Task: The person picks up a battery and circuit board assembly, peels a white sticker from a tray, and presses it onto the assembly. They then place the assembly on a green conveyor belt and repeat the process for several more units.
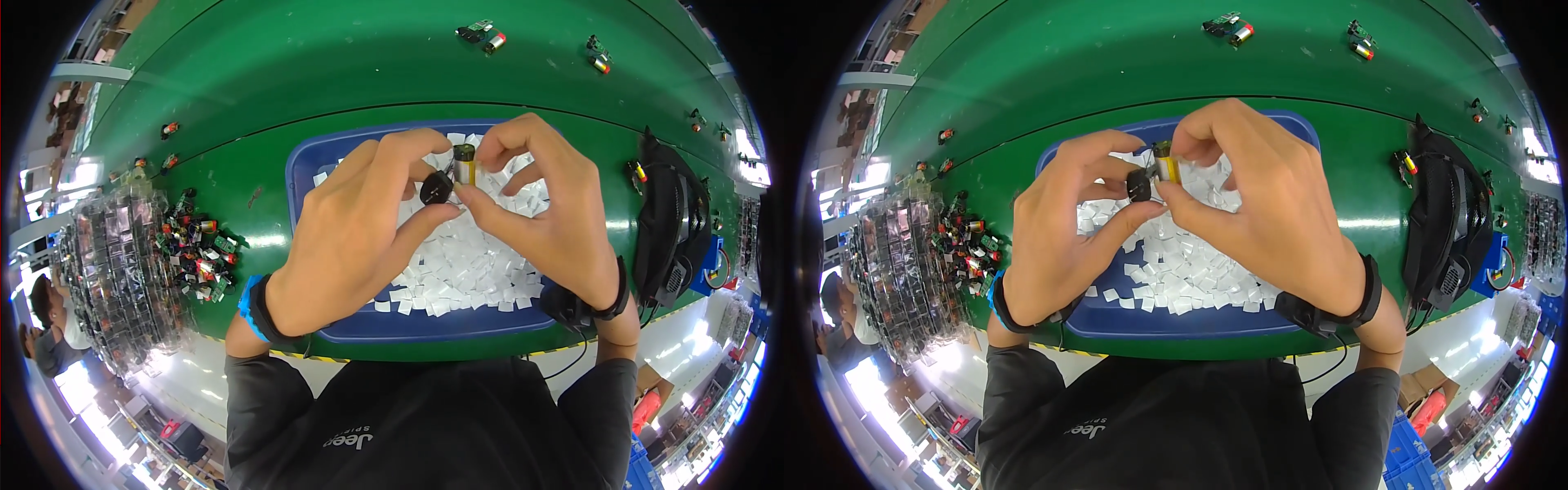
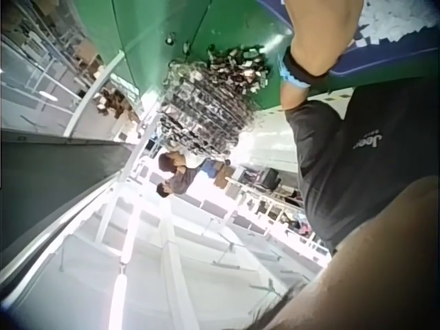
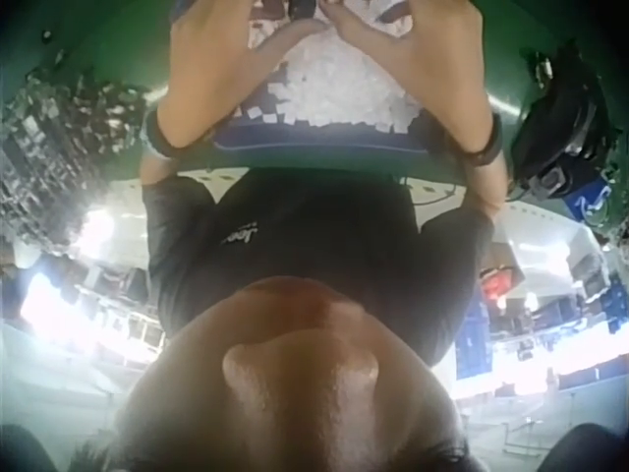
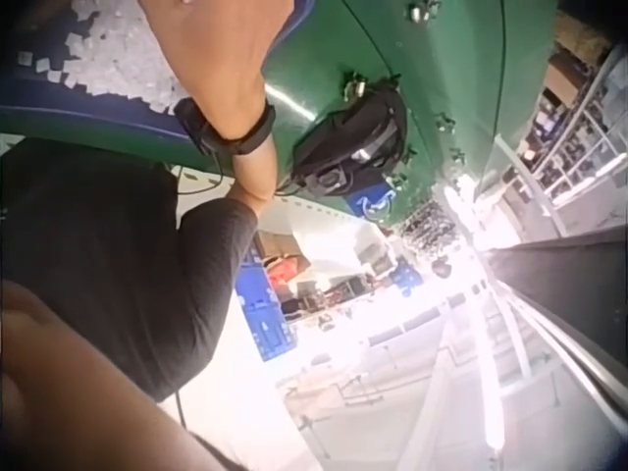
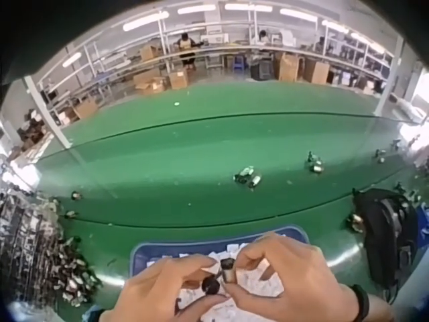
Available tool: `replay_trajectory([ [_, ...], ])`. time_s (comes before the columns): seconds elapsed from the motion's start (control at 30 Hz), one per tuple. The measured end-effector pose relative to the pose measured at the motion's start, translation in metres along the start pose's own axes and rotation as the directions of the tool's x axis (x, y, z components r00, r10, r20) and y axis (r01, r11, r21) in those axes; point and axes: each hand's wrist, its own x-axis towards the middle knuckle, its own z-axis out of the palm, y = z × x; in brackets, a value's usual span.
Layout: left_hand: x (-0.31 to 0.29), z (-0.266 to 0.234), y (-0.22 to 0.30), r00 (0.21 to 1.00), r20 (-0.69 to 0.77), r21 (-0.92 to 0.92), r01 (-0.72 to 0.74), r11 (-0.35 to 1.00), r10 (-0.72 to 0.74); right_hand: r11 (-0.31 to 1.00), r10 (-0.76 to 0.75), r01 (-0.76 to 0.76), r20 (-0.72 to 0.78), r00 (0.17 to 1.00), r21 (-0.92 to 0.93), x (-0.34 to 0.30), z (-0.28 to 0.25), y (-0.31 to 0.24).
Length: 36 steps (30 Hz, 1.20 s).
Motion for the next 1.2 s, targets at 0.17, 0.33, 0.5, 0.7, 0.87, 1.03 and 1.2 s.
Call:
replay_trajectory([
  [0.17, 0.0, -0.002, 0.003, 0.999, 0.03, 0.014, -0.02, 1.0, 0.02, 0.99, -0.016, 0.017, 0.008, 1.0, -0.139, -0.001, 0.0, 0.0],
  [0.33, 0.001, -0.005, 0.001, 0.998, 0.061, 0.012, -0.019, 1.0, 0.019, 0.993, 0.002, 0.008, 0.086, 0.996, -0.121, 0.002, -0.009, 0.001],
  [0.5, 0.004, -0.009, -0.002, 0.99, 0.135, -0.099, 0.044, 0.994, -0.03, 0.969, 0.141, -0.182, 0.231, 0.963, 0.167, 0.008, -0.02, 0.0],
  [0.7, 0.007, -0.013, 0.0, 0.987, 0.158, -0.179, 0.004, 0.984, 0.025, 0.673, 0.314, -0.532, 0.452, 0.835, 0.514, 0.014, -0.032, -0.003],
  [0.87, 0.007, -0.01, -0.004, 0.987, 0.157, -0.164, -0.02, 0.986, 0.046, 0.637, 0.3, -0.53, 0.453, 0.839, 0.559, 0.014, -0.03, -0.001],
  [1.03, 0.008, -0.003, -0.012, 0.997, 0.072, -0.313, 0.013, 0.95, 0.01, 0.923, 0.069, -0.15, 0.23, 0.971, 0.354, 0.006, -0.016, -0.002],
  [1.2, 0.008, -0.004, -0.011, 0.991, 0.095, -0.383, 0.119, 0.916, -0.09, 0.885, -0.449, 0.453, 0.063, 0.891, -0.106, 0.009, -0.009, 0.001],
])
